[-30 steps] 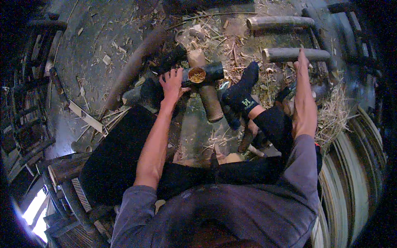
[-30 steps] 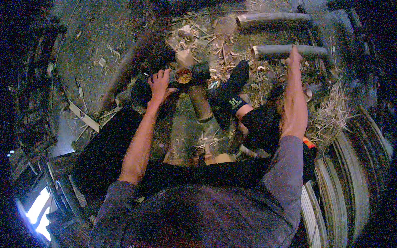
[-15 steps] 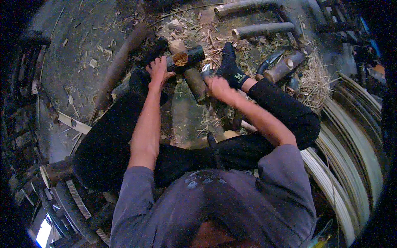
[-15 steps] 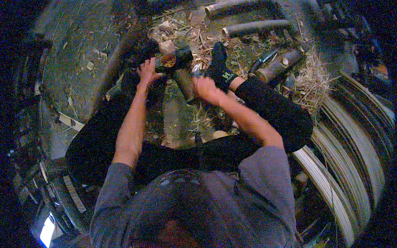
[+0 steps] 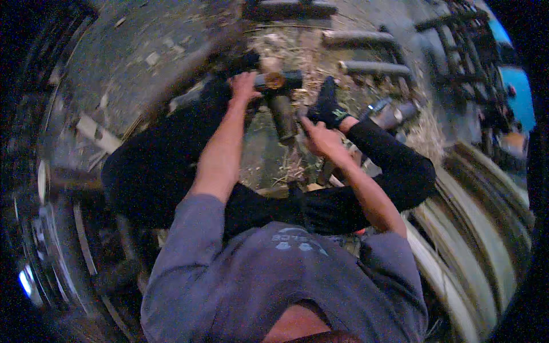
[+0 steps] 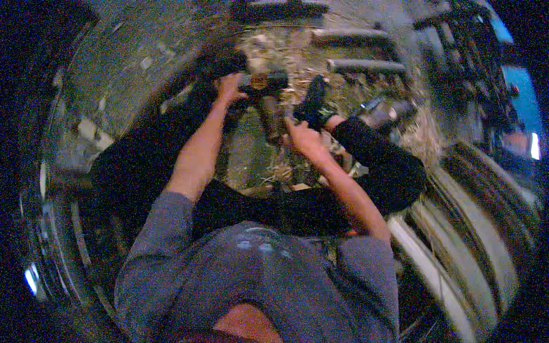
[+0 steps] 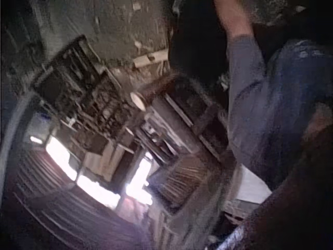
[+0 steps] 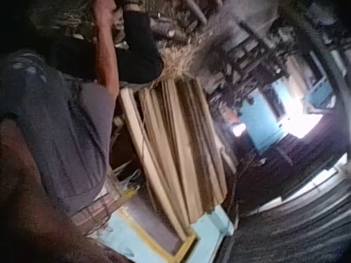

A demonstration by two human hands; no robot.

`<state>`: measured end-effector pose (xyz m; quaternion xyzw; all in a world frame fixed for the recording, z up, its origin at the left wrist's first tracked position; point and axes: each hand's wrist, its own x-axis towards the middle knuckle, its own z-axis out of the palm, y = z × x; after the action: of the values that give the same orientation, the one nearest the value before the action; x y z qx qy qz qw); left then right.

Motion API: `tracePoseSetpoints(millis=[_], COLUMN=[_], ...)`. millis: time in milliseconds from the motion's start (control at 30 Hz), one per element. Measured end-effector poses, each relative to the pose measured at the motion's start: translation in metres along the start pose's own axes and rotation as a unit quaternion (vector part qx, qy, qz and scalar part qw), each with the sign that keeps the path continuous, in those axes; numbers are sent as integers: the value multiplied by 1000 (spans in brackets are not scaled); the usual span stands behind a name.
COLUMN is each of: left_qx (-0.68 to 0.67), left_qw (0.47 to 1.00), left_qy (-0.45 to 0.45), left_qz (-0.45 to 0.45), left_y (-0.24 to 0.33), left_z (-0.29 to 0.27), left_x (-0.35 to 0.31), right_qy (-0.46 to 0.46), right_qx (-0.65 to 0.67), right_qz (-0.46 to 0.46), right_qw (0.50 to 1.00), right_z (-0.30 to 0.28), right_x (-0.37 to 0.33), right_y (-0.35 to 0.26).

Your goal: The person sits on the floor and uses a small hand tool to scrape and shape the ends of several bamboo segments. They repeatedly rotate the pieces and work on the hollowed ends, occasionally setting pieces aside and picking up new ones.

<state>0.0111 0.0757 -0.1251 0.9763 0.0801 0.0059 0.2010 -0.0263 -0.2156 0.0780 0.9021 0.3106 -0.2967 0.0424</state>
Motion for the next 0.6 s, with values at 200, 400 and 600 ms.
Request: tracePoseSetpoints(millis=[200,400,600], left_qx=[-18,-15,-4], left_qw=[996,995,995], left_qy=[-42,10,28], left_qz=[-77,-95,-96], left_y=[42,48,44], left_z=[-28,-27,-22], left_x=[-9,-22,-17], right_qy=[126,257,534], right_qx=[443,780,616], right_qz=[-22,-80,-61], right_qw=[887,565,577], right_z=[-115,-146,-161], right_x=[-77,-166,-245], right_y=[16,82,106])
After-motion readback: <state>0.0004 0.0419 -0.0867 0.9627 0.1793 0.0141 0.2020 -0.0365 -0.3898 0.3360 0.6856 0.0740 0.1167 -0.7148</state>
